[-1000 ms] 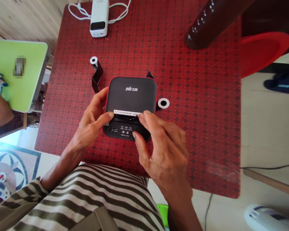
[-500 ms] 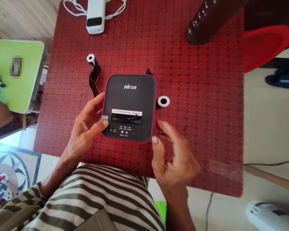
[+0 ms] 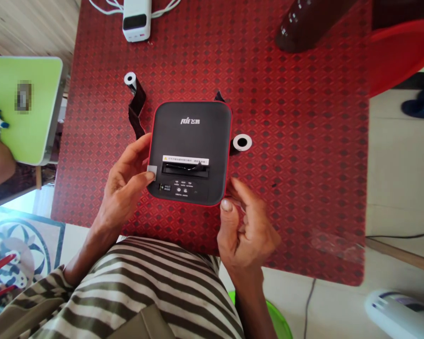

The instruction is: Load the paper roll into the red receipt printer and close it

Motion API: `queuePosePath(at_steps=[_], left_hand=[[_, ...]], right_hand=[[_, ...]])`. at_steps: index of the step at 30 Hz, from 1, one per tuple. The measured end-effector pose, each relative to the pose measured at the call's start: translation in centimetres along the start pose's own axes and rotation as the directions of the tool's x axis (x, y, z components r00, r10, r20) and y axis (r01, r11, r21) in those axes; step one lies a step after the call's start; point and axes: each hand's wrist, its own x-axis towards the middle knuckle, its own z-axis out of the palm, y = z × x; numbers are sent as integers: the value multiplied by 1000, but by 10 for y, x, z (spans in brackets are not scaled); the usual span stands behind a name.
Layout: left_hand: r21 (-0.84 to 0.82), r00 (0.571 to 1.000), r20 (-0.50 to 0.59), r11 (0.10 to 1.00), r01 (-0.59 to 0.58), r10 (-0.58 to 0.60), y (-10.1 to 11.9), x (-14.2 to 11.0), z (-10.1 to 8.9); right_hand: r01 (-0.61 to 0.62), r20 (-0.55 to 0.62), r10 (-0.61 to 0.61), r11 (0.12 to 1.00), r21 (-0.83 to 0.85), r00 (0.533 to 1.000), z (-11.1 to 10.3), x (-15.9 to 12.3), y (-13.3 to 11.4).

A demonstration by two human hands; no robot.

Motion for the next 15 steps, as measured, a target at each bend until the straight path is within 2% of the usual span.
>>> queuePosePath(at_steps=[6, 12, 15], left_hand=[[70, 997, -42, 995, 66, -63, 7, -3, 6], [47, 991, -86, 993, 111, -106, 13, -1, 16], [27, 986, -116, 992, 125, -121, 11, 2, 18]], right_hand=[[76, -55, -77, 997, -25, 996, 4, 3, 3], [40, -43, -39, 999, 13, 998, 6, 0, 8], [43, -75, -39, 998, 54, 996, 8, 2, 9]])
